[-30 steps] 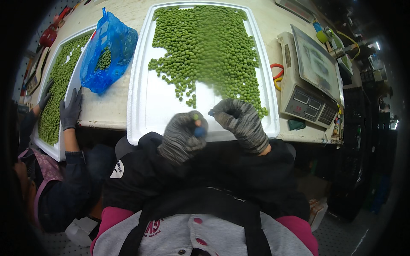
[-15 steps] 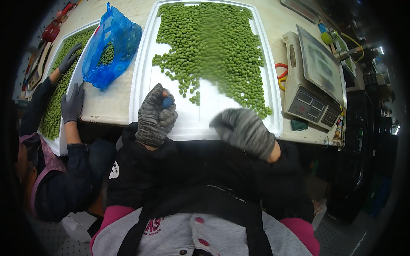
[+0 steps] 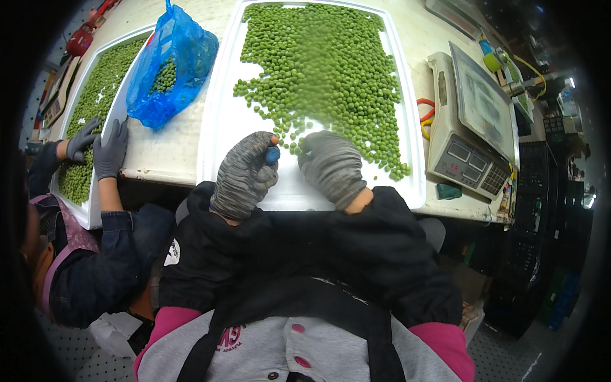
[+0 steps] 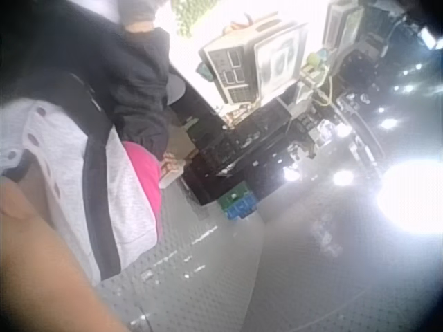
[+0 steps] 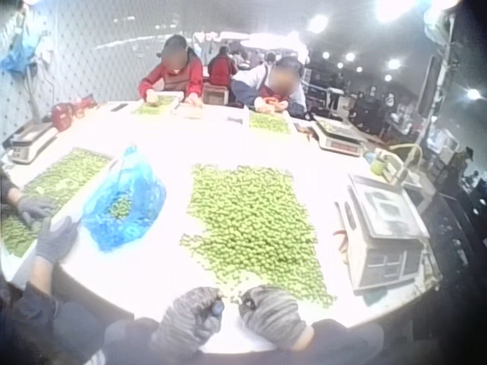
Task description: The person spreads and sorts green peas on a white tray using gloved hands, moving peas from a blue bag and arranging them in rows. A coworker performs similar sorting on an adjacent tray. The person occasionally uses a digital scale on the table.
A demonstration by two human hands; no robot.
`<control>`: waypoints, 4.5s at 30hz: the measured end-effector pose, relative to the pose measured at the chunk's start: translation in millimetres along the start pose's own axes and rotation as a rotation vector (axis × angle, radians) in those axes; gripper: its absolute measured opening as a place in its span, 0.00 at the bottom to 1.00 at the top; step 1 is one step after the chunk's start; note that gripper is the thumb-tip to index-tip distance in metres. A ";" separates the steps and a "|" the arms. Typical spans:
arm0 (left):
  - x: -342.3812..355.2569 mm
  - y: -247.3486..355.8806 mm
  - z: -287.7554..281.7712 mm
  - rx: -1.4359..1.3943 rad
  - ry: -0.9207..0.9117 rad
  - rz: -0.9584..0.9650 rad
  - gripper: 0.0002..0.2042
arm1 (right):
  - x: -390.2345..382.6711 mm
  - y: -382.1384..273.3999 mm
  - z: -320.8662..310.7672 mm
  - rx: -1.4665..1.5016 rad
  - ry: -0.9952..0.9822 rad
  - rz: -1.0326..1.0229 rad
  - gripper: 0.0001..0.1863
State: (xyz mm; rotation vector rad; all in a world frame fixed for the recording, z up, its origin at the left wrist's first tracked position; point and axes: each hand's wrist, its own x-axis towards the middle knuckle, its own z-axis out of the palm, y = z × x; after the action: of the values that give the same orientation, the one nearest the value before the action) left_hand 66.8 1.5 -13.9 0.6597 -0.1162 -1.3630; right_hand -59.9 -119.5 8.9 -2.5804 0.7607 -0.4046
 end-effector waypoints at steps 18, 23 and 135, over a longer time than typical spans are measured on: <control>-7.4 6.1 26.2 0.464 -0.079 -0.042 0.05 | -22.5 -18.0 -14.4 0.503 0.207 -0.149 0.08; -5.6 4.0 20.7 0.160 0.033 -0.225 0.05 | -23.0 -19.2 -11.4 0.618 0.129 -0.016 0.09; -8.1 1.1 31.6 0.732 0.155 0.054 0.07 | -100.6 44.1 -97.5 0.420 -0.295 0.241 0.08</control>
State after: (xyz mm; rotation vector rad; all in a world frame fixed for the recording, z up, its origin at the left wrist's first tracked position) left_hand 51.9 -2.5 14.8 1.3581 -0.5196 -1.1982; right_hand -198.4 -126.0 57.4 -2.0665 0.7724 -0.0899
